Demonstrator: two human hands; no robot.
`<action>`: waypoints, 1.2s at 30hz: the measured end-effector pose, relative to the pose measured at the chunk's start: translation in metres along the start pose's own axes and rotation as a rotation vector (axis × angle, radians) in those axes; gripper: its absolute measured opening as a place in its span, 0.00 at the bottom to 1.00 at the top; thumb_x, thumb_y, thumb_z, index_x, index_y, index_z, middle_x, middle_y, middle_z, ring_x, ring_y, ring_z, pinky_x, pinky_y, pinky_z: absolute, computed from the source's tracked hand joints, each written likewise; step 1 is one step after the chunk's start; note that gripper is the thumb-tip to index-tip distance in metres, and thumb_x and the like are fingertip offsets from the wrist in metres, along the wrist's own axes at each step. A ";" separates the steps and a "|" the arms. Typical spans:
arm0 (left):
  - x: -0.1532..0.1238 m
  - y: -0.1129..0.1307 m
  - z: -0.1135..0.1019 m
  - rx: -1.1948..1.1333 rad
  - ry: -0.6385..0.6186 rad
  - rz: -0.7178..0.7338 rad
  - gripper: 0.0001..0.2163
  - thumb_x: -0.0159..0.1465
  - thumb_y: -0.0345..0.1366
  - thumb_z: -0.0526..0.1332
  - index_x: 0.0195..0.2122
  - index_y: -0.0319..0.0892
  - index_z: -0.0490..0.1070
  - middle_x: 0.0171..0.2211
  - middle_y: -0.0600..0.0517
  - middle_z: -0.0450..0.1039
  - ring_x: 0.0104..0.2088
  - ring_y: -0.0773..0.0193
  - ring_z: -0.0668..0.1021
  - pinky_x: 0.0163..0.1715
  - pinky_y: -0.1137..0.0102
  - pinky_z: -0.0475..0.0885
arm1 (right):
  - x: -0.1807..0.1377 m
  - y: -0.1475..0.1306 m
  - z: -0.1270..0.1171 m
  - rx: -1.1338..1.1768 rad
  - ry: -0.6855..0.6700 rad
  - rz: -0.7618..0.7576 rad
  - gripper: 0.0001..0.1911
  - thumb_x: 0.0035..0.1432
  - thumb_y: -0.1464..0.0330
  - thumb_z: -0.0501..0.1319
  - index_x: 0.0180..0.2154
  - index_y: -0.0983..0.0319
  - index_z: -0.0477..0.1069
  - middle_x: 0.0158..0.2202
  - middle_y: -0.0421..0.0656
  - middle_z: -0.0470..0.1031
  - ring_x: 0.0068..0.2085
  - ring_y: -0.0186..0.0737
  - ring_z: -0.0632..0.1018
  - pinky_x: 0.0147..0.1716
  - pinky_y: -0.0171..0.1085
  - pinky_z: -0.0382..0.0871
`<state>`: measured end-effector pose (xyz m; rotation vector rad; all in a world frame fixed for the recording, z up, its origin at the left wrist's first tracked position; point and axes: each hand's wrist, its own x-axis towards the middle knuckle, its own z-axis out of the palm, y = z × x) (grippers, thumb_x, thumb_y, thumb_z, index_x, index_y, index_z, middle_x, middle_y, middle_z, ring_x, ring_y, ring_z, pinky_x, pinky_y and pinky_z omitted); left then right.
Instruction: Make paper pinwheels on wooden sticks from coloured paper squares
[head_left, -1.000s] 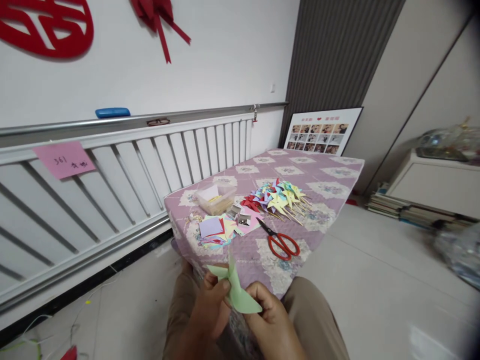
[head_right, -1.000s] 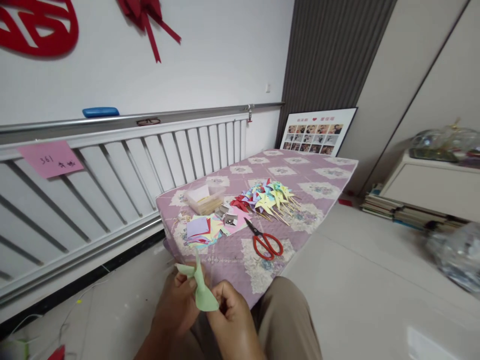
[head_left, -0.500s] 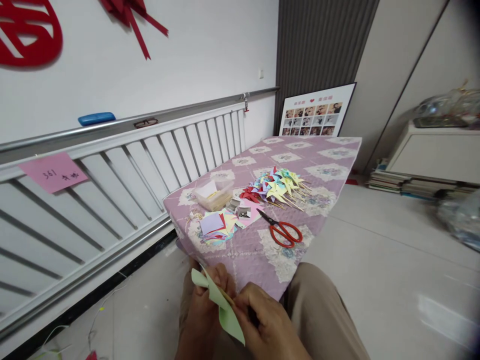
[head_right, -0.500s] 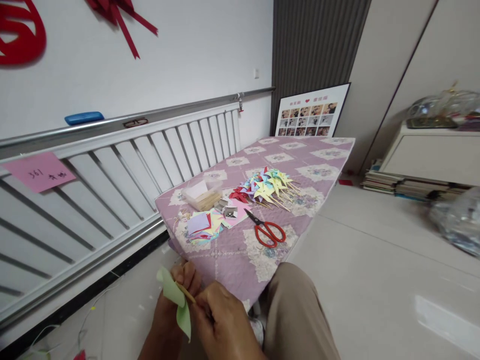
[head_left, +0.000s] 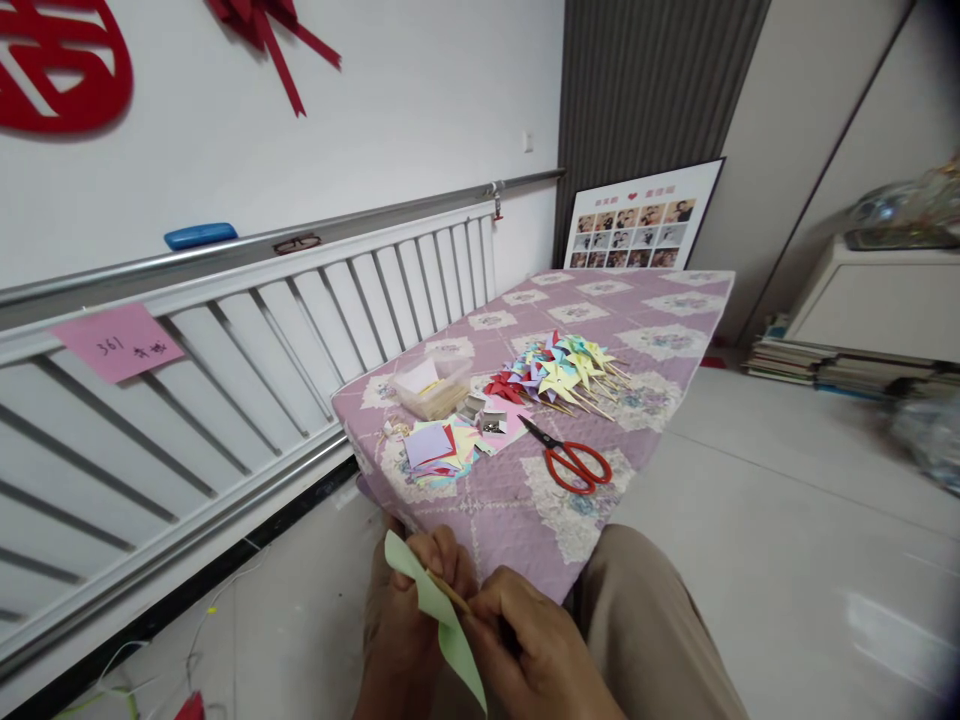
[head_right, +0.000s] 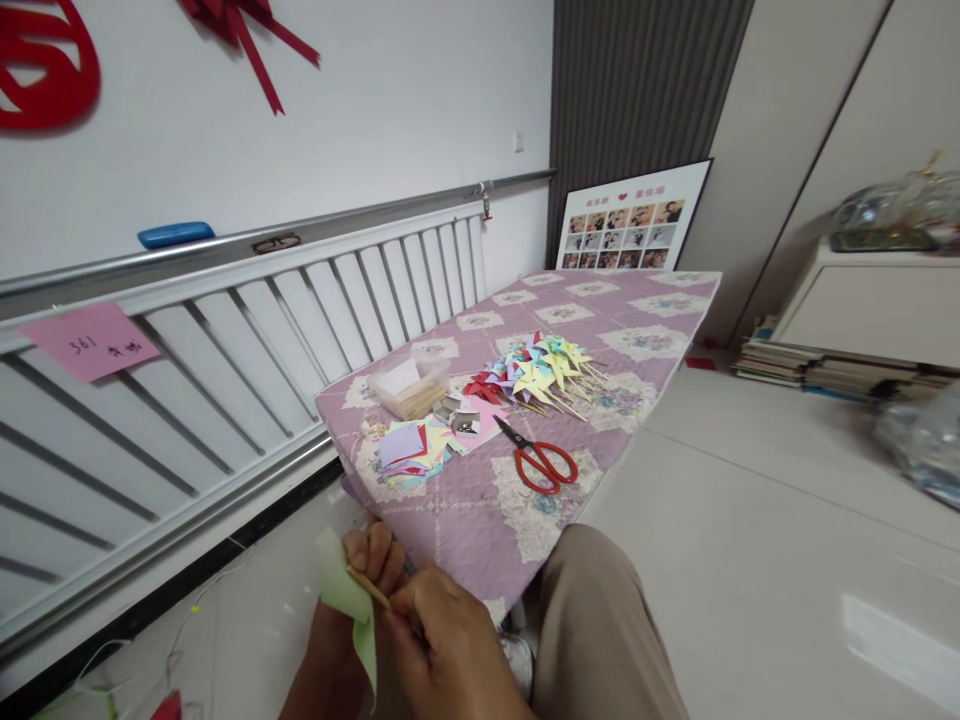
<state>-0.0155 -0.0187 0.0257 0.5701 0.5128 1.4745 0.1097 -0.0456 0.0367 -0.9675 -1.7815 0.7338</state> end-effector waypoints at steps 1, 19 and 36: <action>0.000 0.000 0.001 -0.007 0.010 0.006 0.19 0.48 0.44 0.71 0.18 0.43 0.60 0.18 0.58 0.56 0.19 0.70 0.61 0.19 0.71 0.58 | 0.000 0.000 0.000 0.005 -0.001 0.004 0.09 0.58 0.73 0.58 0.25 0.57 0.64 0.23 0.37 0.69 0.23 0.33 0.69 0.23 0.32 0.60; 0.011 -0.010 0.011 0.172 0.183 -0.169 0.13 0.44 0.36 0.72 0.29 0.40 0.73 0.23 0.55 0.71 0.23 0.68 0.69 0.25 0.73 0.62 | 0.005 0.038 0.012 0.716 0.004 0.751 0.15 0.46 0.57 0.65 0.24 0.59 0.63 0.13 0.28 0.59 0.14 0.26 0.55 0.14 0.28 0.45; 0.021 -0.027 -0.003 0.317 0.251 -0.118 0.08 0.48 0.37 0.67 0.28 0.42 0.71 0.23 0.56 0.68 0.23 0.67 0.67 0.25 0.71 0.60 | 0.000 0.072 0.025 0.680 0.037 0.748 0.26 0.40 0.46 0.67 0.28 0.61 0.66 0.13 0.29 0.60 0.14 0.25 0.56 0.13 0.27 0.48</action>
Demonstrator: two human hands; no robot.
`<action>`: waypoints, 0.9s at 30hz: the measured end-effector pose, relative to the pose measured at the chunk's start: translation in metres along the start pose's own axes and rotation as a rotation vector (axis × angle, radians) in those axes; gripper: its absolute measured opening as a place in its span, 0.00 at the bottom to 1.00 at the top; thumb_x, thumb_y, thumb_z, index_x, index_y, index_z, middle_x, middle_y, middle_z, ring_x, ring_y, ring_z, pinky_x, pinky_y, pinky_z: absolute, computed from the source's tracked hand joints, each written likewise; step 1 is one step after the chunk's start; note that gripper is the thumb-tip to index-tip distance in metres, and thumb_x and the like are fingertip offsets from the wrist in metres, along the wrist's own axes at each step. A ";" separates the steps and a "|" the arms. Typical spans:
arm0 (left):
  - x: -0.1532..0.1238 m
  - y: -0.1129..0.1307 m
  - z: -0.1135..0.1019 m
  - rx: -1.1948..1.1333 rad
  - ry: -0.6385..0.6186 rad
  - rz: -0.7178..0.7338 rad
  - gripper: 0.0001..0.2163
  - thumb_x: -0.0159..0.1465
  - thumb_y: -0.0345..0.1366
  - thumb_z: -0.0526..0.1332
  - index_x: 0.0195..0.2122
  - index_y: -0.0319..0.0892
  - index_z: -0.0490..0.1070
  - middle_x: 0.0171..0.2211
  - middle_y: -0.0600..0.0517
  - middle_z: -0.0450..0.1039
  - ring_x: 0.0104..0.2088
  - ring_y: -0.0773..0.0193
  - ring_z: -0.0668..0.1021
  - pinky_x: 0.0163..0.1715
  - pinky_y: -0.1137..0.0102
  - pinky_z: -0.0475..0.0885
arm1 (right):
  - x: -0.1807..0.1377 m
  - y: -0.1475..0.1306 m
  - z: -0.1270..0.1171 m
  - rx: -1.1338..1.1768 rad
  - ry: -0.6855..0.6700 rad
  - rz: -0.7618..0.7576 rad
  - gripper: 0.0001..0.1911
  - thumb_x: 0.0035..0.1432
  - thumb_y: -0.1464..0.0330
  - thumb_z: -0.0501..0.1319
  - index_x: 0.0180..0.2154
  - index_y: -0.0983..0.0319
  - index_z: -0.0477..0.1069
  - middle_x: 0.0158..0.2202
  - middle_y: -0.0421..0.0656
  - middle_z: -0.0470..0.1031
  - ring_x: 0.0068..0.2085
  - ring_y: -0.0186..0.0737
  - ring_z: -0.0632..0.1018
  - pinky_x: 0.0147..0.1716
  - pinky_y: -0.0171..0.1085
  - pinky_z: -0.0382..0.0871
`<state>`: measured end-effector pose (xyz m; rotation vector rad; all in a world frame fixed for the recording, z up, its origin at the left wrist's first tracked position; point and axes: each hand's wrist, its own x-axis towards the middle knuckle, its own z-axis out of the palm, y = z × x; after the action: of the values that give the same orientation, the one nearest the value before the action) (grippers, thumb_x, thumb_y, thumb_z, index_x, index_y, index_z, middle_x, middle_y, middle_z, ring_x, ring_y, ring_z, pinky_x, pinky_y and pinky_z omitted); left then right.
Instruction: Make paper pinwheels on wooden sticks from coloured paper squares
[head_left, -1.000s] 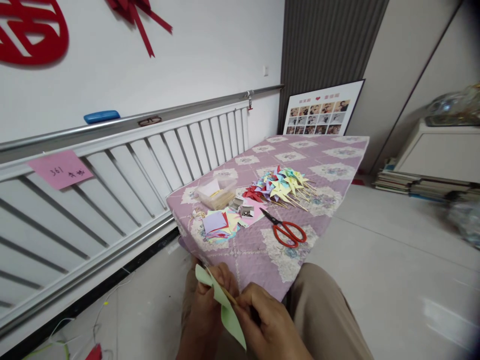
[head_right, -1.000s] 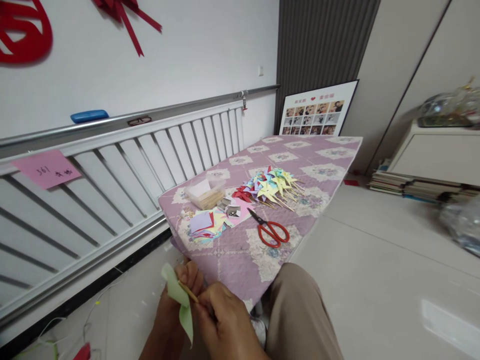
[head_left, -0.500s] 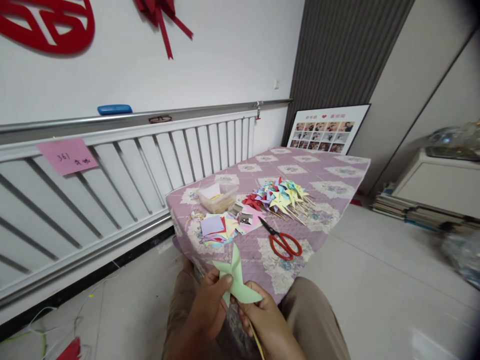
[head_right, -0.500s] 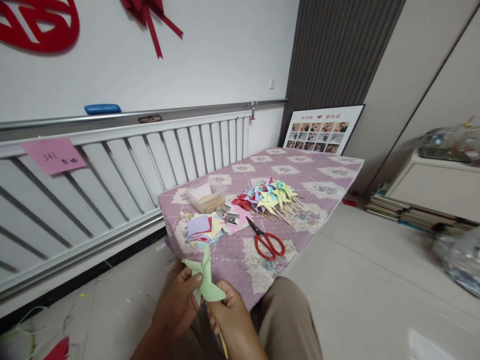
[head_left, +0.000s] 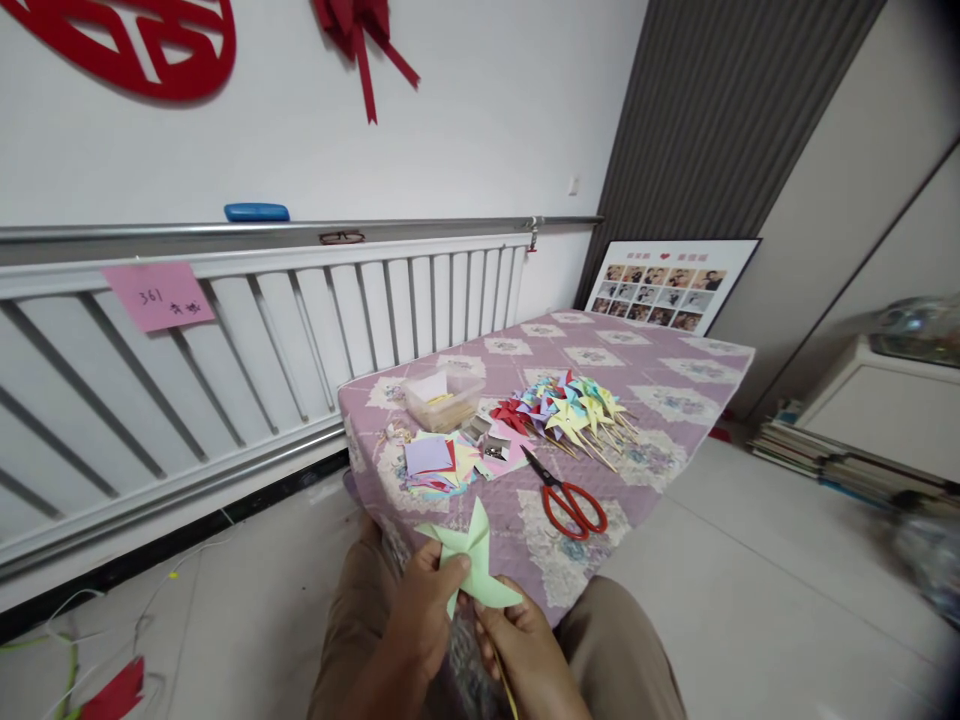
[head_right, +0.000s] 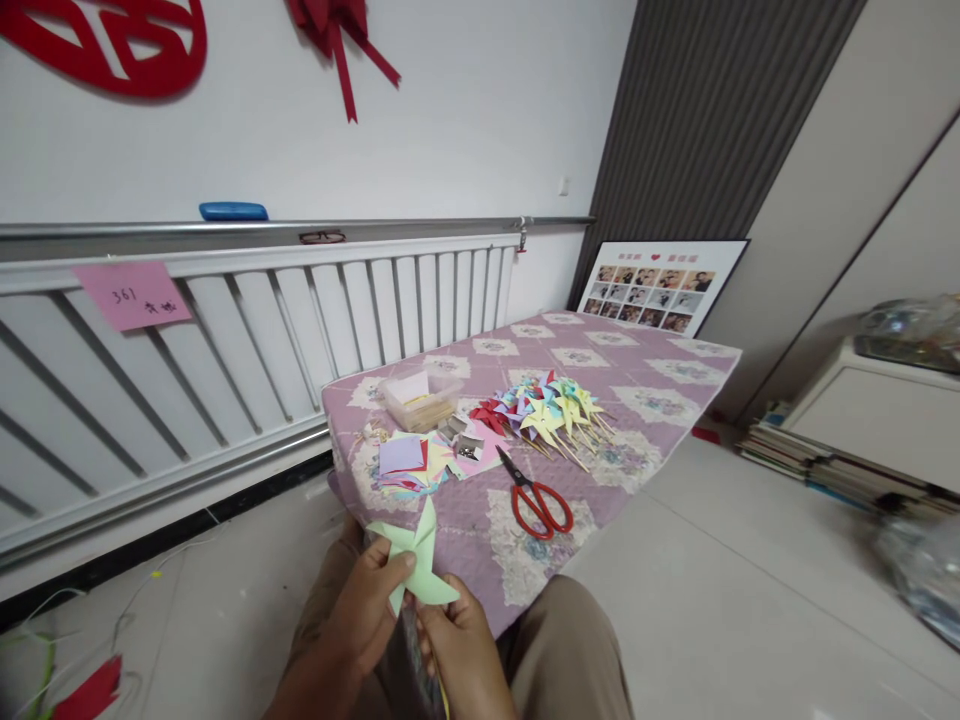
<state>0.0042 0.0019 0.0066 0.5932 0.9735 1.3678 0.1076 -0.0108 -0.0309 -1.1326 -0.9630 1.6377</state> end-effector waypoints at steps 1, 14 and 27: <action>0.003 -0.001 -0.002 0.014 0.021 -0.006 0.08 0.49 0.38 0.66 0.29 0.43 0.71 0.23 0.56 0.68 0.23 0.67 0.67 0.25 0.72 0.60 | 0.000 0.000 -0.002 -0.036 -0.008 -0.011 0.25 0.42 0.46 0.67 0.28 0.61 0.67 0.14 0.29 0.59 0.14 0.25 0.56 0.13 0.28 0.49; 0.032 -0.002 -0.026 0.095 0.177 0.009 0.12 0.55 0.45 0.62 0.35 0.44 0.68 0.31 0.53 0.70 0.27 0.67 0.70 0.26 0.73 0.63 | 0.012 0.020 -0.029 -0.528 0.074 -0.244 0.13 0.49 0.58 0.59 0.22 0.59 0.62 0.21 0.35 0.57 0.26 0.36 0.62 0.28 0.34 0.59; 0.054 -0.034 -0.054 0.440 0.169 0.128 0.16 0.58 0.47 0.57 0.39 0.41 0.71 0.39 0.47 0.75 0.41 0.57 0.75 0.42 0.65 0.68 | 0.029 0.033 -0.050 -0.289 0.201 -0.205 0.18 0.45 0.52 0.63 0.21 0.59 0.64 0.17 0.32 0.54 0.20 0.31 0.56 0.21 0.33 0.54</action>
<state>-0.0270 0.0392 -0.0611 0.8900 1.4113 1.3375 0.1426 0.0124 -0.0831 -1.3153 -1.1662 1.2229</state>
